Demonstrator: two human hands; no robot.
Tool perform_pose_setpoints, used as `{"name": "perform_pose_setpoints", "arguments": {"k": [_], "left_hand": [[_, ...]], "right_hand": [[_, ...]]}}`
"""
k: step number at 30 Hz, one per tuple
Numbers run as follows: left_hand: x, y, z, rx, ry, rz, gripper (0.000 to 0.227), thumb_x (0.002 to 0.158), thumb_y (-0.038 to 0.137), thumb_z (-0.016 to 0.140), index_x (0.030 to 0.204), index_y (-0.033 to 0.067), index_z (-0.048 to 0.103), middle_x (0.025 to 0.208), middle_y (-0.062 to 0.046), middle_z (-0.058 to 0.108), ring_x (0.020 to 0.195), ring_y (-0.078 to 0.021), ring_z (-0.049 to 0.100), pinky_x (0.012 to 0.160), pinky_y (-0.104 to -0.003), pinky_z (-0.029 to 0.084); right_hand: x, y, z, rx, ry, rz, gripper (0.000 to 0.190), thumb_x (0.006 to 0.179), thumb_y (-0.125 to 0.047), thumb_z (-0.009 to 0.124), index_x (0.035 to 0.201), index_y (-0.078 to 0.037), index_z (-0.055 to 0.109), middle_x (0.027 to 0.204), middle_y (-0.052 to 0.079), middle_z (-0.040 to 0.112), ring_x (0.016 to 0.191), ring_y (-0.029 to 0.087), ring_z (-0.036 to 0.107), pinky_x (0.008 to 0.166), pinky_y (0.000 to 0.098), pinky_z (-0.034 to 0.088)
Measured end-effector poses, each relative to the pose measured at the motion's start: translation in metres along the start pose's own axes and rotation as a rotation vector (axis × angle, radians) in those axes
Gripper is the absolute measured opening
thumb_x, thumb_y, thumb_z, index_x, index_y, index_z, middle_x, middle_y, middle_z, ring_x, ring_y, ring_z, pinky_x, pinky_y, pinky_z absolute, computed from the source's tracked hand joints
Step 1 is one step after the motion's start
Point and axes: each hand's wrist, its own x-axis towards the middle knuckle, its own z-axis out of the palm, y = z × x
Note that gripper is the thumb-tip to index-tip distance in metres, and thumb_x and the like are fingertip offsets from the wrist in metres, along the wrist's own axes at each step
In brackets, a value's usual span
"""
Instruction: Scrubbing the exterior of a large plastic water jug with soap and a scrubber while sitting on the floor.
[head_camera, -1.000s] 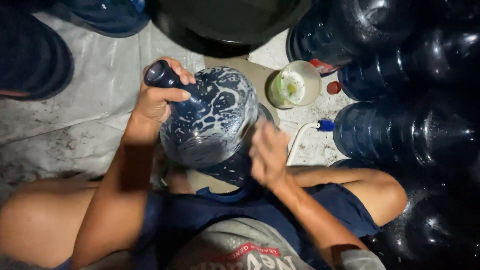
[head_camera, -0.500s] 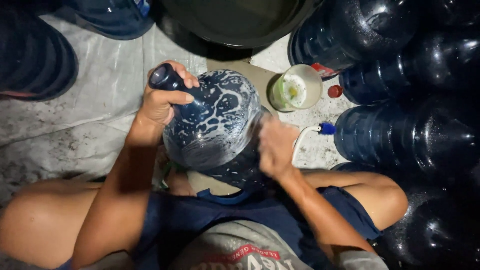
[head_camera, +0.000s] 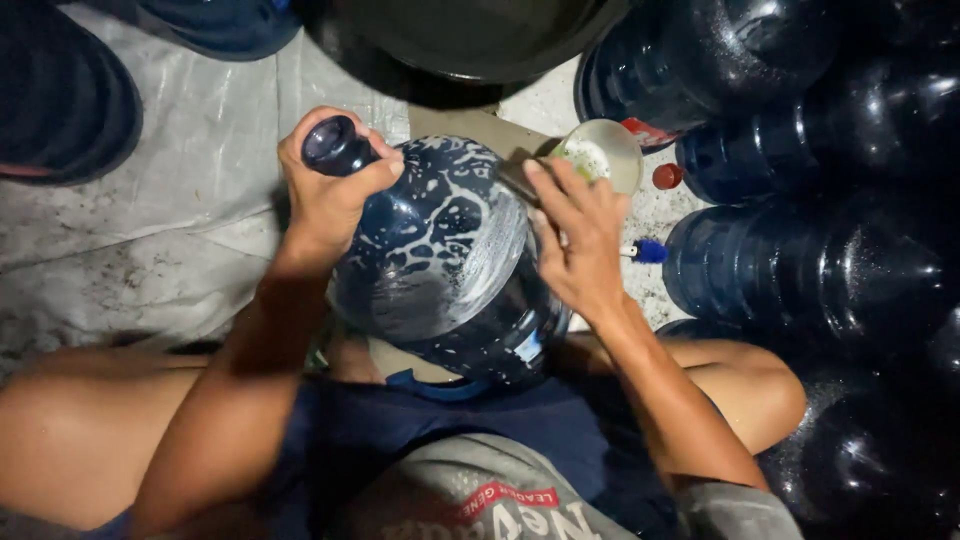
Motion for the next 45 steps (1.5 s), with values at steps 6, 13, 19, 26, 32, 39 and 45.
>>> {"name": "perform_pose_setpoints", "arguments": {"k": [6, 13, 19, 26, 32, 39, 45], "left_hand": [[-0.001, 0.001, -0.001, 0.005, 0.019, -0.042, 0.033, 0.061, -0.015, 0.076, 0.081, -0.0029, 0.053, 0.067, -0.016, 0.061, 0.071, -0.0218, 0.068, 0.073, -0.031, 0.056], [-0.001, 0.003, 0.003, -0.029, 0.008, -0.042, 0.033, 0.059, -0.016, 0.076, 0.080, -0.0023, 0.053, 0.066, -0.015, 0.060, 0.070, -0.0214, 0.068, 0.072, -0.030, 0.055], [-0.002, 0.001, -0.002, 0.019, 0.029, -0.036, 0.032, 0.060, -0.014, 0.074, 0.081, -0.0036, 0.053, 0.067, -0.017, 0.061, 0.069, -0.0229, 0.068, 0.071, -0.033, 0.056], [-0.001, 0.001, 0.003, 0.061, 0.073, -0.074, 0.029, 0.062, -0.006, 0.080, 0.081, -0.0006, 0.058, 0.069, -0.012, 0.063, 0.069, -0.0154, 0.065, 0.070, -0.027, 0.054], [-0.002, 0.016, 0.006, 0.080, 0.072, -0.133, 0.027, 0.062, -0.004, 0.078, 0.080, 0.0022, 0.058, 0.068, -0.010, 0.063, 0.070, -0.0152, 0.067, 0.072, -0.026, 0.054], [0.000, 0.012, 0.002, 0.137, 0.094, -0.152, 0.027, 0.062, -0.003, 0.080, 0.078, 0.0030, 0.059, 0.067, -0.008, 0.064, 0.068, -0.0133, 0.065, 0.071, -0.025, 0.053], [-0.004, 0.035, 0.015, 0.114, 0.058, -0.239, 0.028, 0.070, 0.004, 0.078, 0.079, 0.0122, 0.054, 0.073, 0.001, 0.061, 0.070, -0.0093, 0.058, 0.078, -0.023, 0.049]], "right_hand": [[-0.014, -0.080, -0.016, 0.056, -0.179, -0.314, 0.044, 0.089, -0.024, 0.029, 0.115, -0.021, 0.063, 0.120, 0.005, 0.060, 0.075, 0.026, 0.046, 0.073, 0.0393, 0.028], [0.031, -0.019, 0.004, 0.130, -0.048, -0.051, 0.039, 0.088, -0.010, 0.053, 0.126, -0.012, 0.061, 0.118, 0.018, 0.061, 0.094, 0.041, 0.061, 0.081, 0.0417, 0.040], [0.021, -0.072, -0.020, -0.005, -0.249, -0.239, 0.036, 0.092, -0.026, 0.039, 0.119, -0.025, 0.063, 0.121, 0.000, 0.062, 0.080, 0.024, 0.054, 0.073, 0.0398, 0.031], [0.041, -0.062, -0.012, -0.038, -0.227, -0.152, 0.040, 0.081, -0.015, 0.057, 0.120, -0.018, 0.065, 0.114, 0.012, 0.065, 0.081, 0.035, 0.059, 0.074, 0.0467, 0.036], [0.033, -0.035, -0.028, 0.035, -0.266, -0.186, 0.038, 0.091, -0.024, 0.044, 0.124, -0.022, 0.063, 0.115, 0.009, 0.065, 0.075, 0.033, 0.055, 0.073, 0.0473, 0.035], [0.024, -0.098, -0.012, -0.086, -0.323, -0.201, 0.040, 0.081, -0.019, 0.051, 0.119, -0.018, 0.063, 0.124, 0.005, 0.061, 0.085, 0.031, 0.055, 0.076, 0.0511, 0.030], [0.045, -0.043, -0.030, -0.254, -0.245, -0.042, 0.039, 0.096, -0.029, 0.040, 0.121, -0.012, 0.065, 0.117, 0.009, 0.062, 0.078, 0.028, 0.052, 0.066, 0.0428, 0.022]]}}
